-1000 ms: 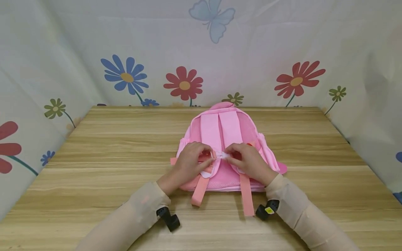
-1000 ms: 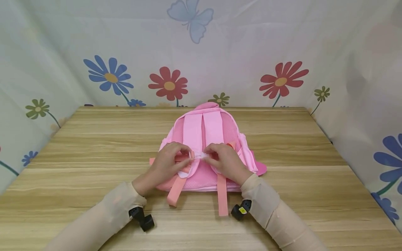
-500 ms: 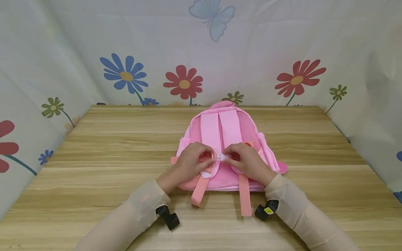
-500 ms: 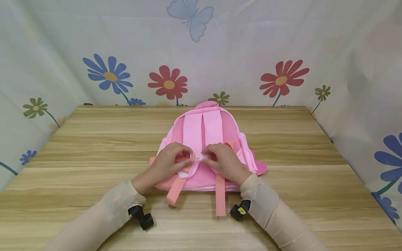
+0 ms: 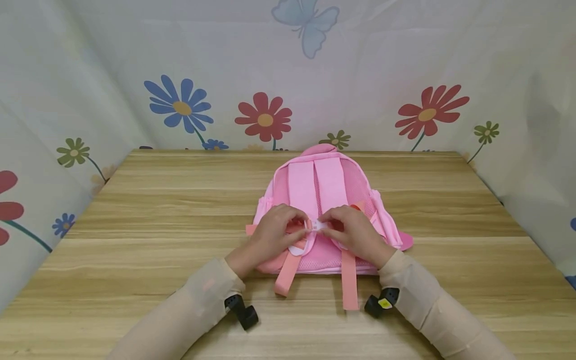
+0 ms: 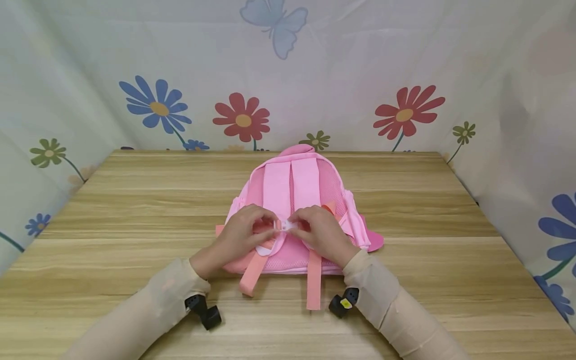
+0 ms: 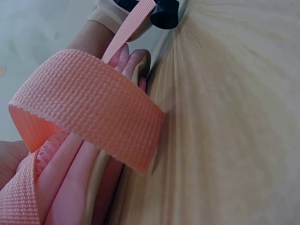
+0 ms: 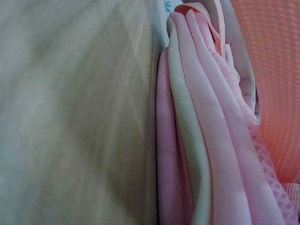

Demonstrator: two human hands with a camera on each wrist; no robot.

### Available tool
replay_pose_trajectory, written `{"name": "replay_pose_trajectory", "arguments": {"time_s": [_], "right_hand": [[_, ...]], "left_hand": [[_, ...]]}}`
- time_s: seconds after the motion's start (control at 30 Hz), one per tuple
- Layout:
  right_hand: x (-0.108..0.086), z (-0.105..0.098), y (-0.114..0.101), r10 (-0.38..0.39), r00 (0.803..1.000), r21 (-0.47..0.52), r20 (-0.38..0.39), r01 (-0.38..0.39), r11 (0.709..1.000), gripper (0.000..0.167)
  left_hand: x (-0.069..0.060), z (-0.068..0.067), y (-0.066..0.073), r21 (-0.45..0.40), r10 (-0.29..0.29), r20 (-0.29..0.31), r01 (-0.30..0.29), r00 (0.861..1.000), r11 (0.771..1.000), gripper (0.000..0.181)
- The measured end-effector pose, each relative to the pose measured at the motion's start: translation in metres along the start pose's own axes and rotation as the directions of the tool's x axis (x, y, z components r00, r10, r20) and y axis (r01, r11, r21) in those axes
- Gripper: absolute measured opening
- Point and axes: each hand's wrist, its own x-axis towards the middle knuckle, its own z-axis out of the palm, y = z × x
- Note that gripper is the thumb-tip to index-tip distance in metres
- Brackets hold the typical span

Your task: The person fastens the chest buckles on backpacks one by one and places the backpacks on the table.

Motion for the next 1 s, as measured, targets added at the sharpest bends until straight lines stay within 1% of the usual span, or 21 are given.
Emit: {"name": "replay_pose_trajectory", "arguments": {"time_s": [0.27,0.47,0.7,1.0], "right_hand": [[-0.0012,0.0001,-0.0004,-0.015,1.000,0.021,-0.002,0.015,1.000,0.017],[-0.0025,0.0025,-0.0008,-0.009,1.000,0.041,-0.002,0.009,0.999,0.016],[-0.0050,0.0054,-0.0012,-0.019,1.000,0.062,0.006,0.019,0.998,0.017],[-0.0063,0.0064,-0.0006,-0.006,1.000,0.058,0.026,0.004,0.998,0.019]], "left_hand": [[-0.0002,0.0017,-0.0001,-0.009,-0.011,0.008,0.012,1.000,1.000,0.018],[-0.0010,0.0044,-0.0009,-0.001,-0.009,0.012,0.009,1.000,1.000,0.019],[-0.0022,0.0070,-0.0006,-0.010,-0.006,0.031,0.007,0.999,1.000,0.019],[-0.0047,0.0093,-0.0018,-0.019,-0.029,0.020,0.029,0.999,0.999,0.020]]}}
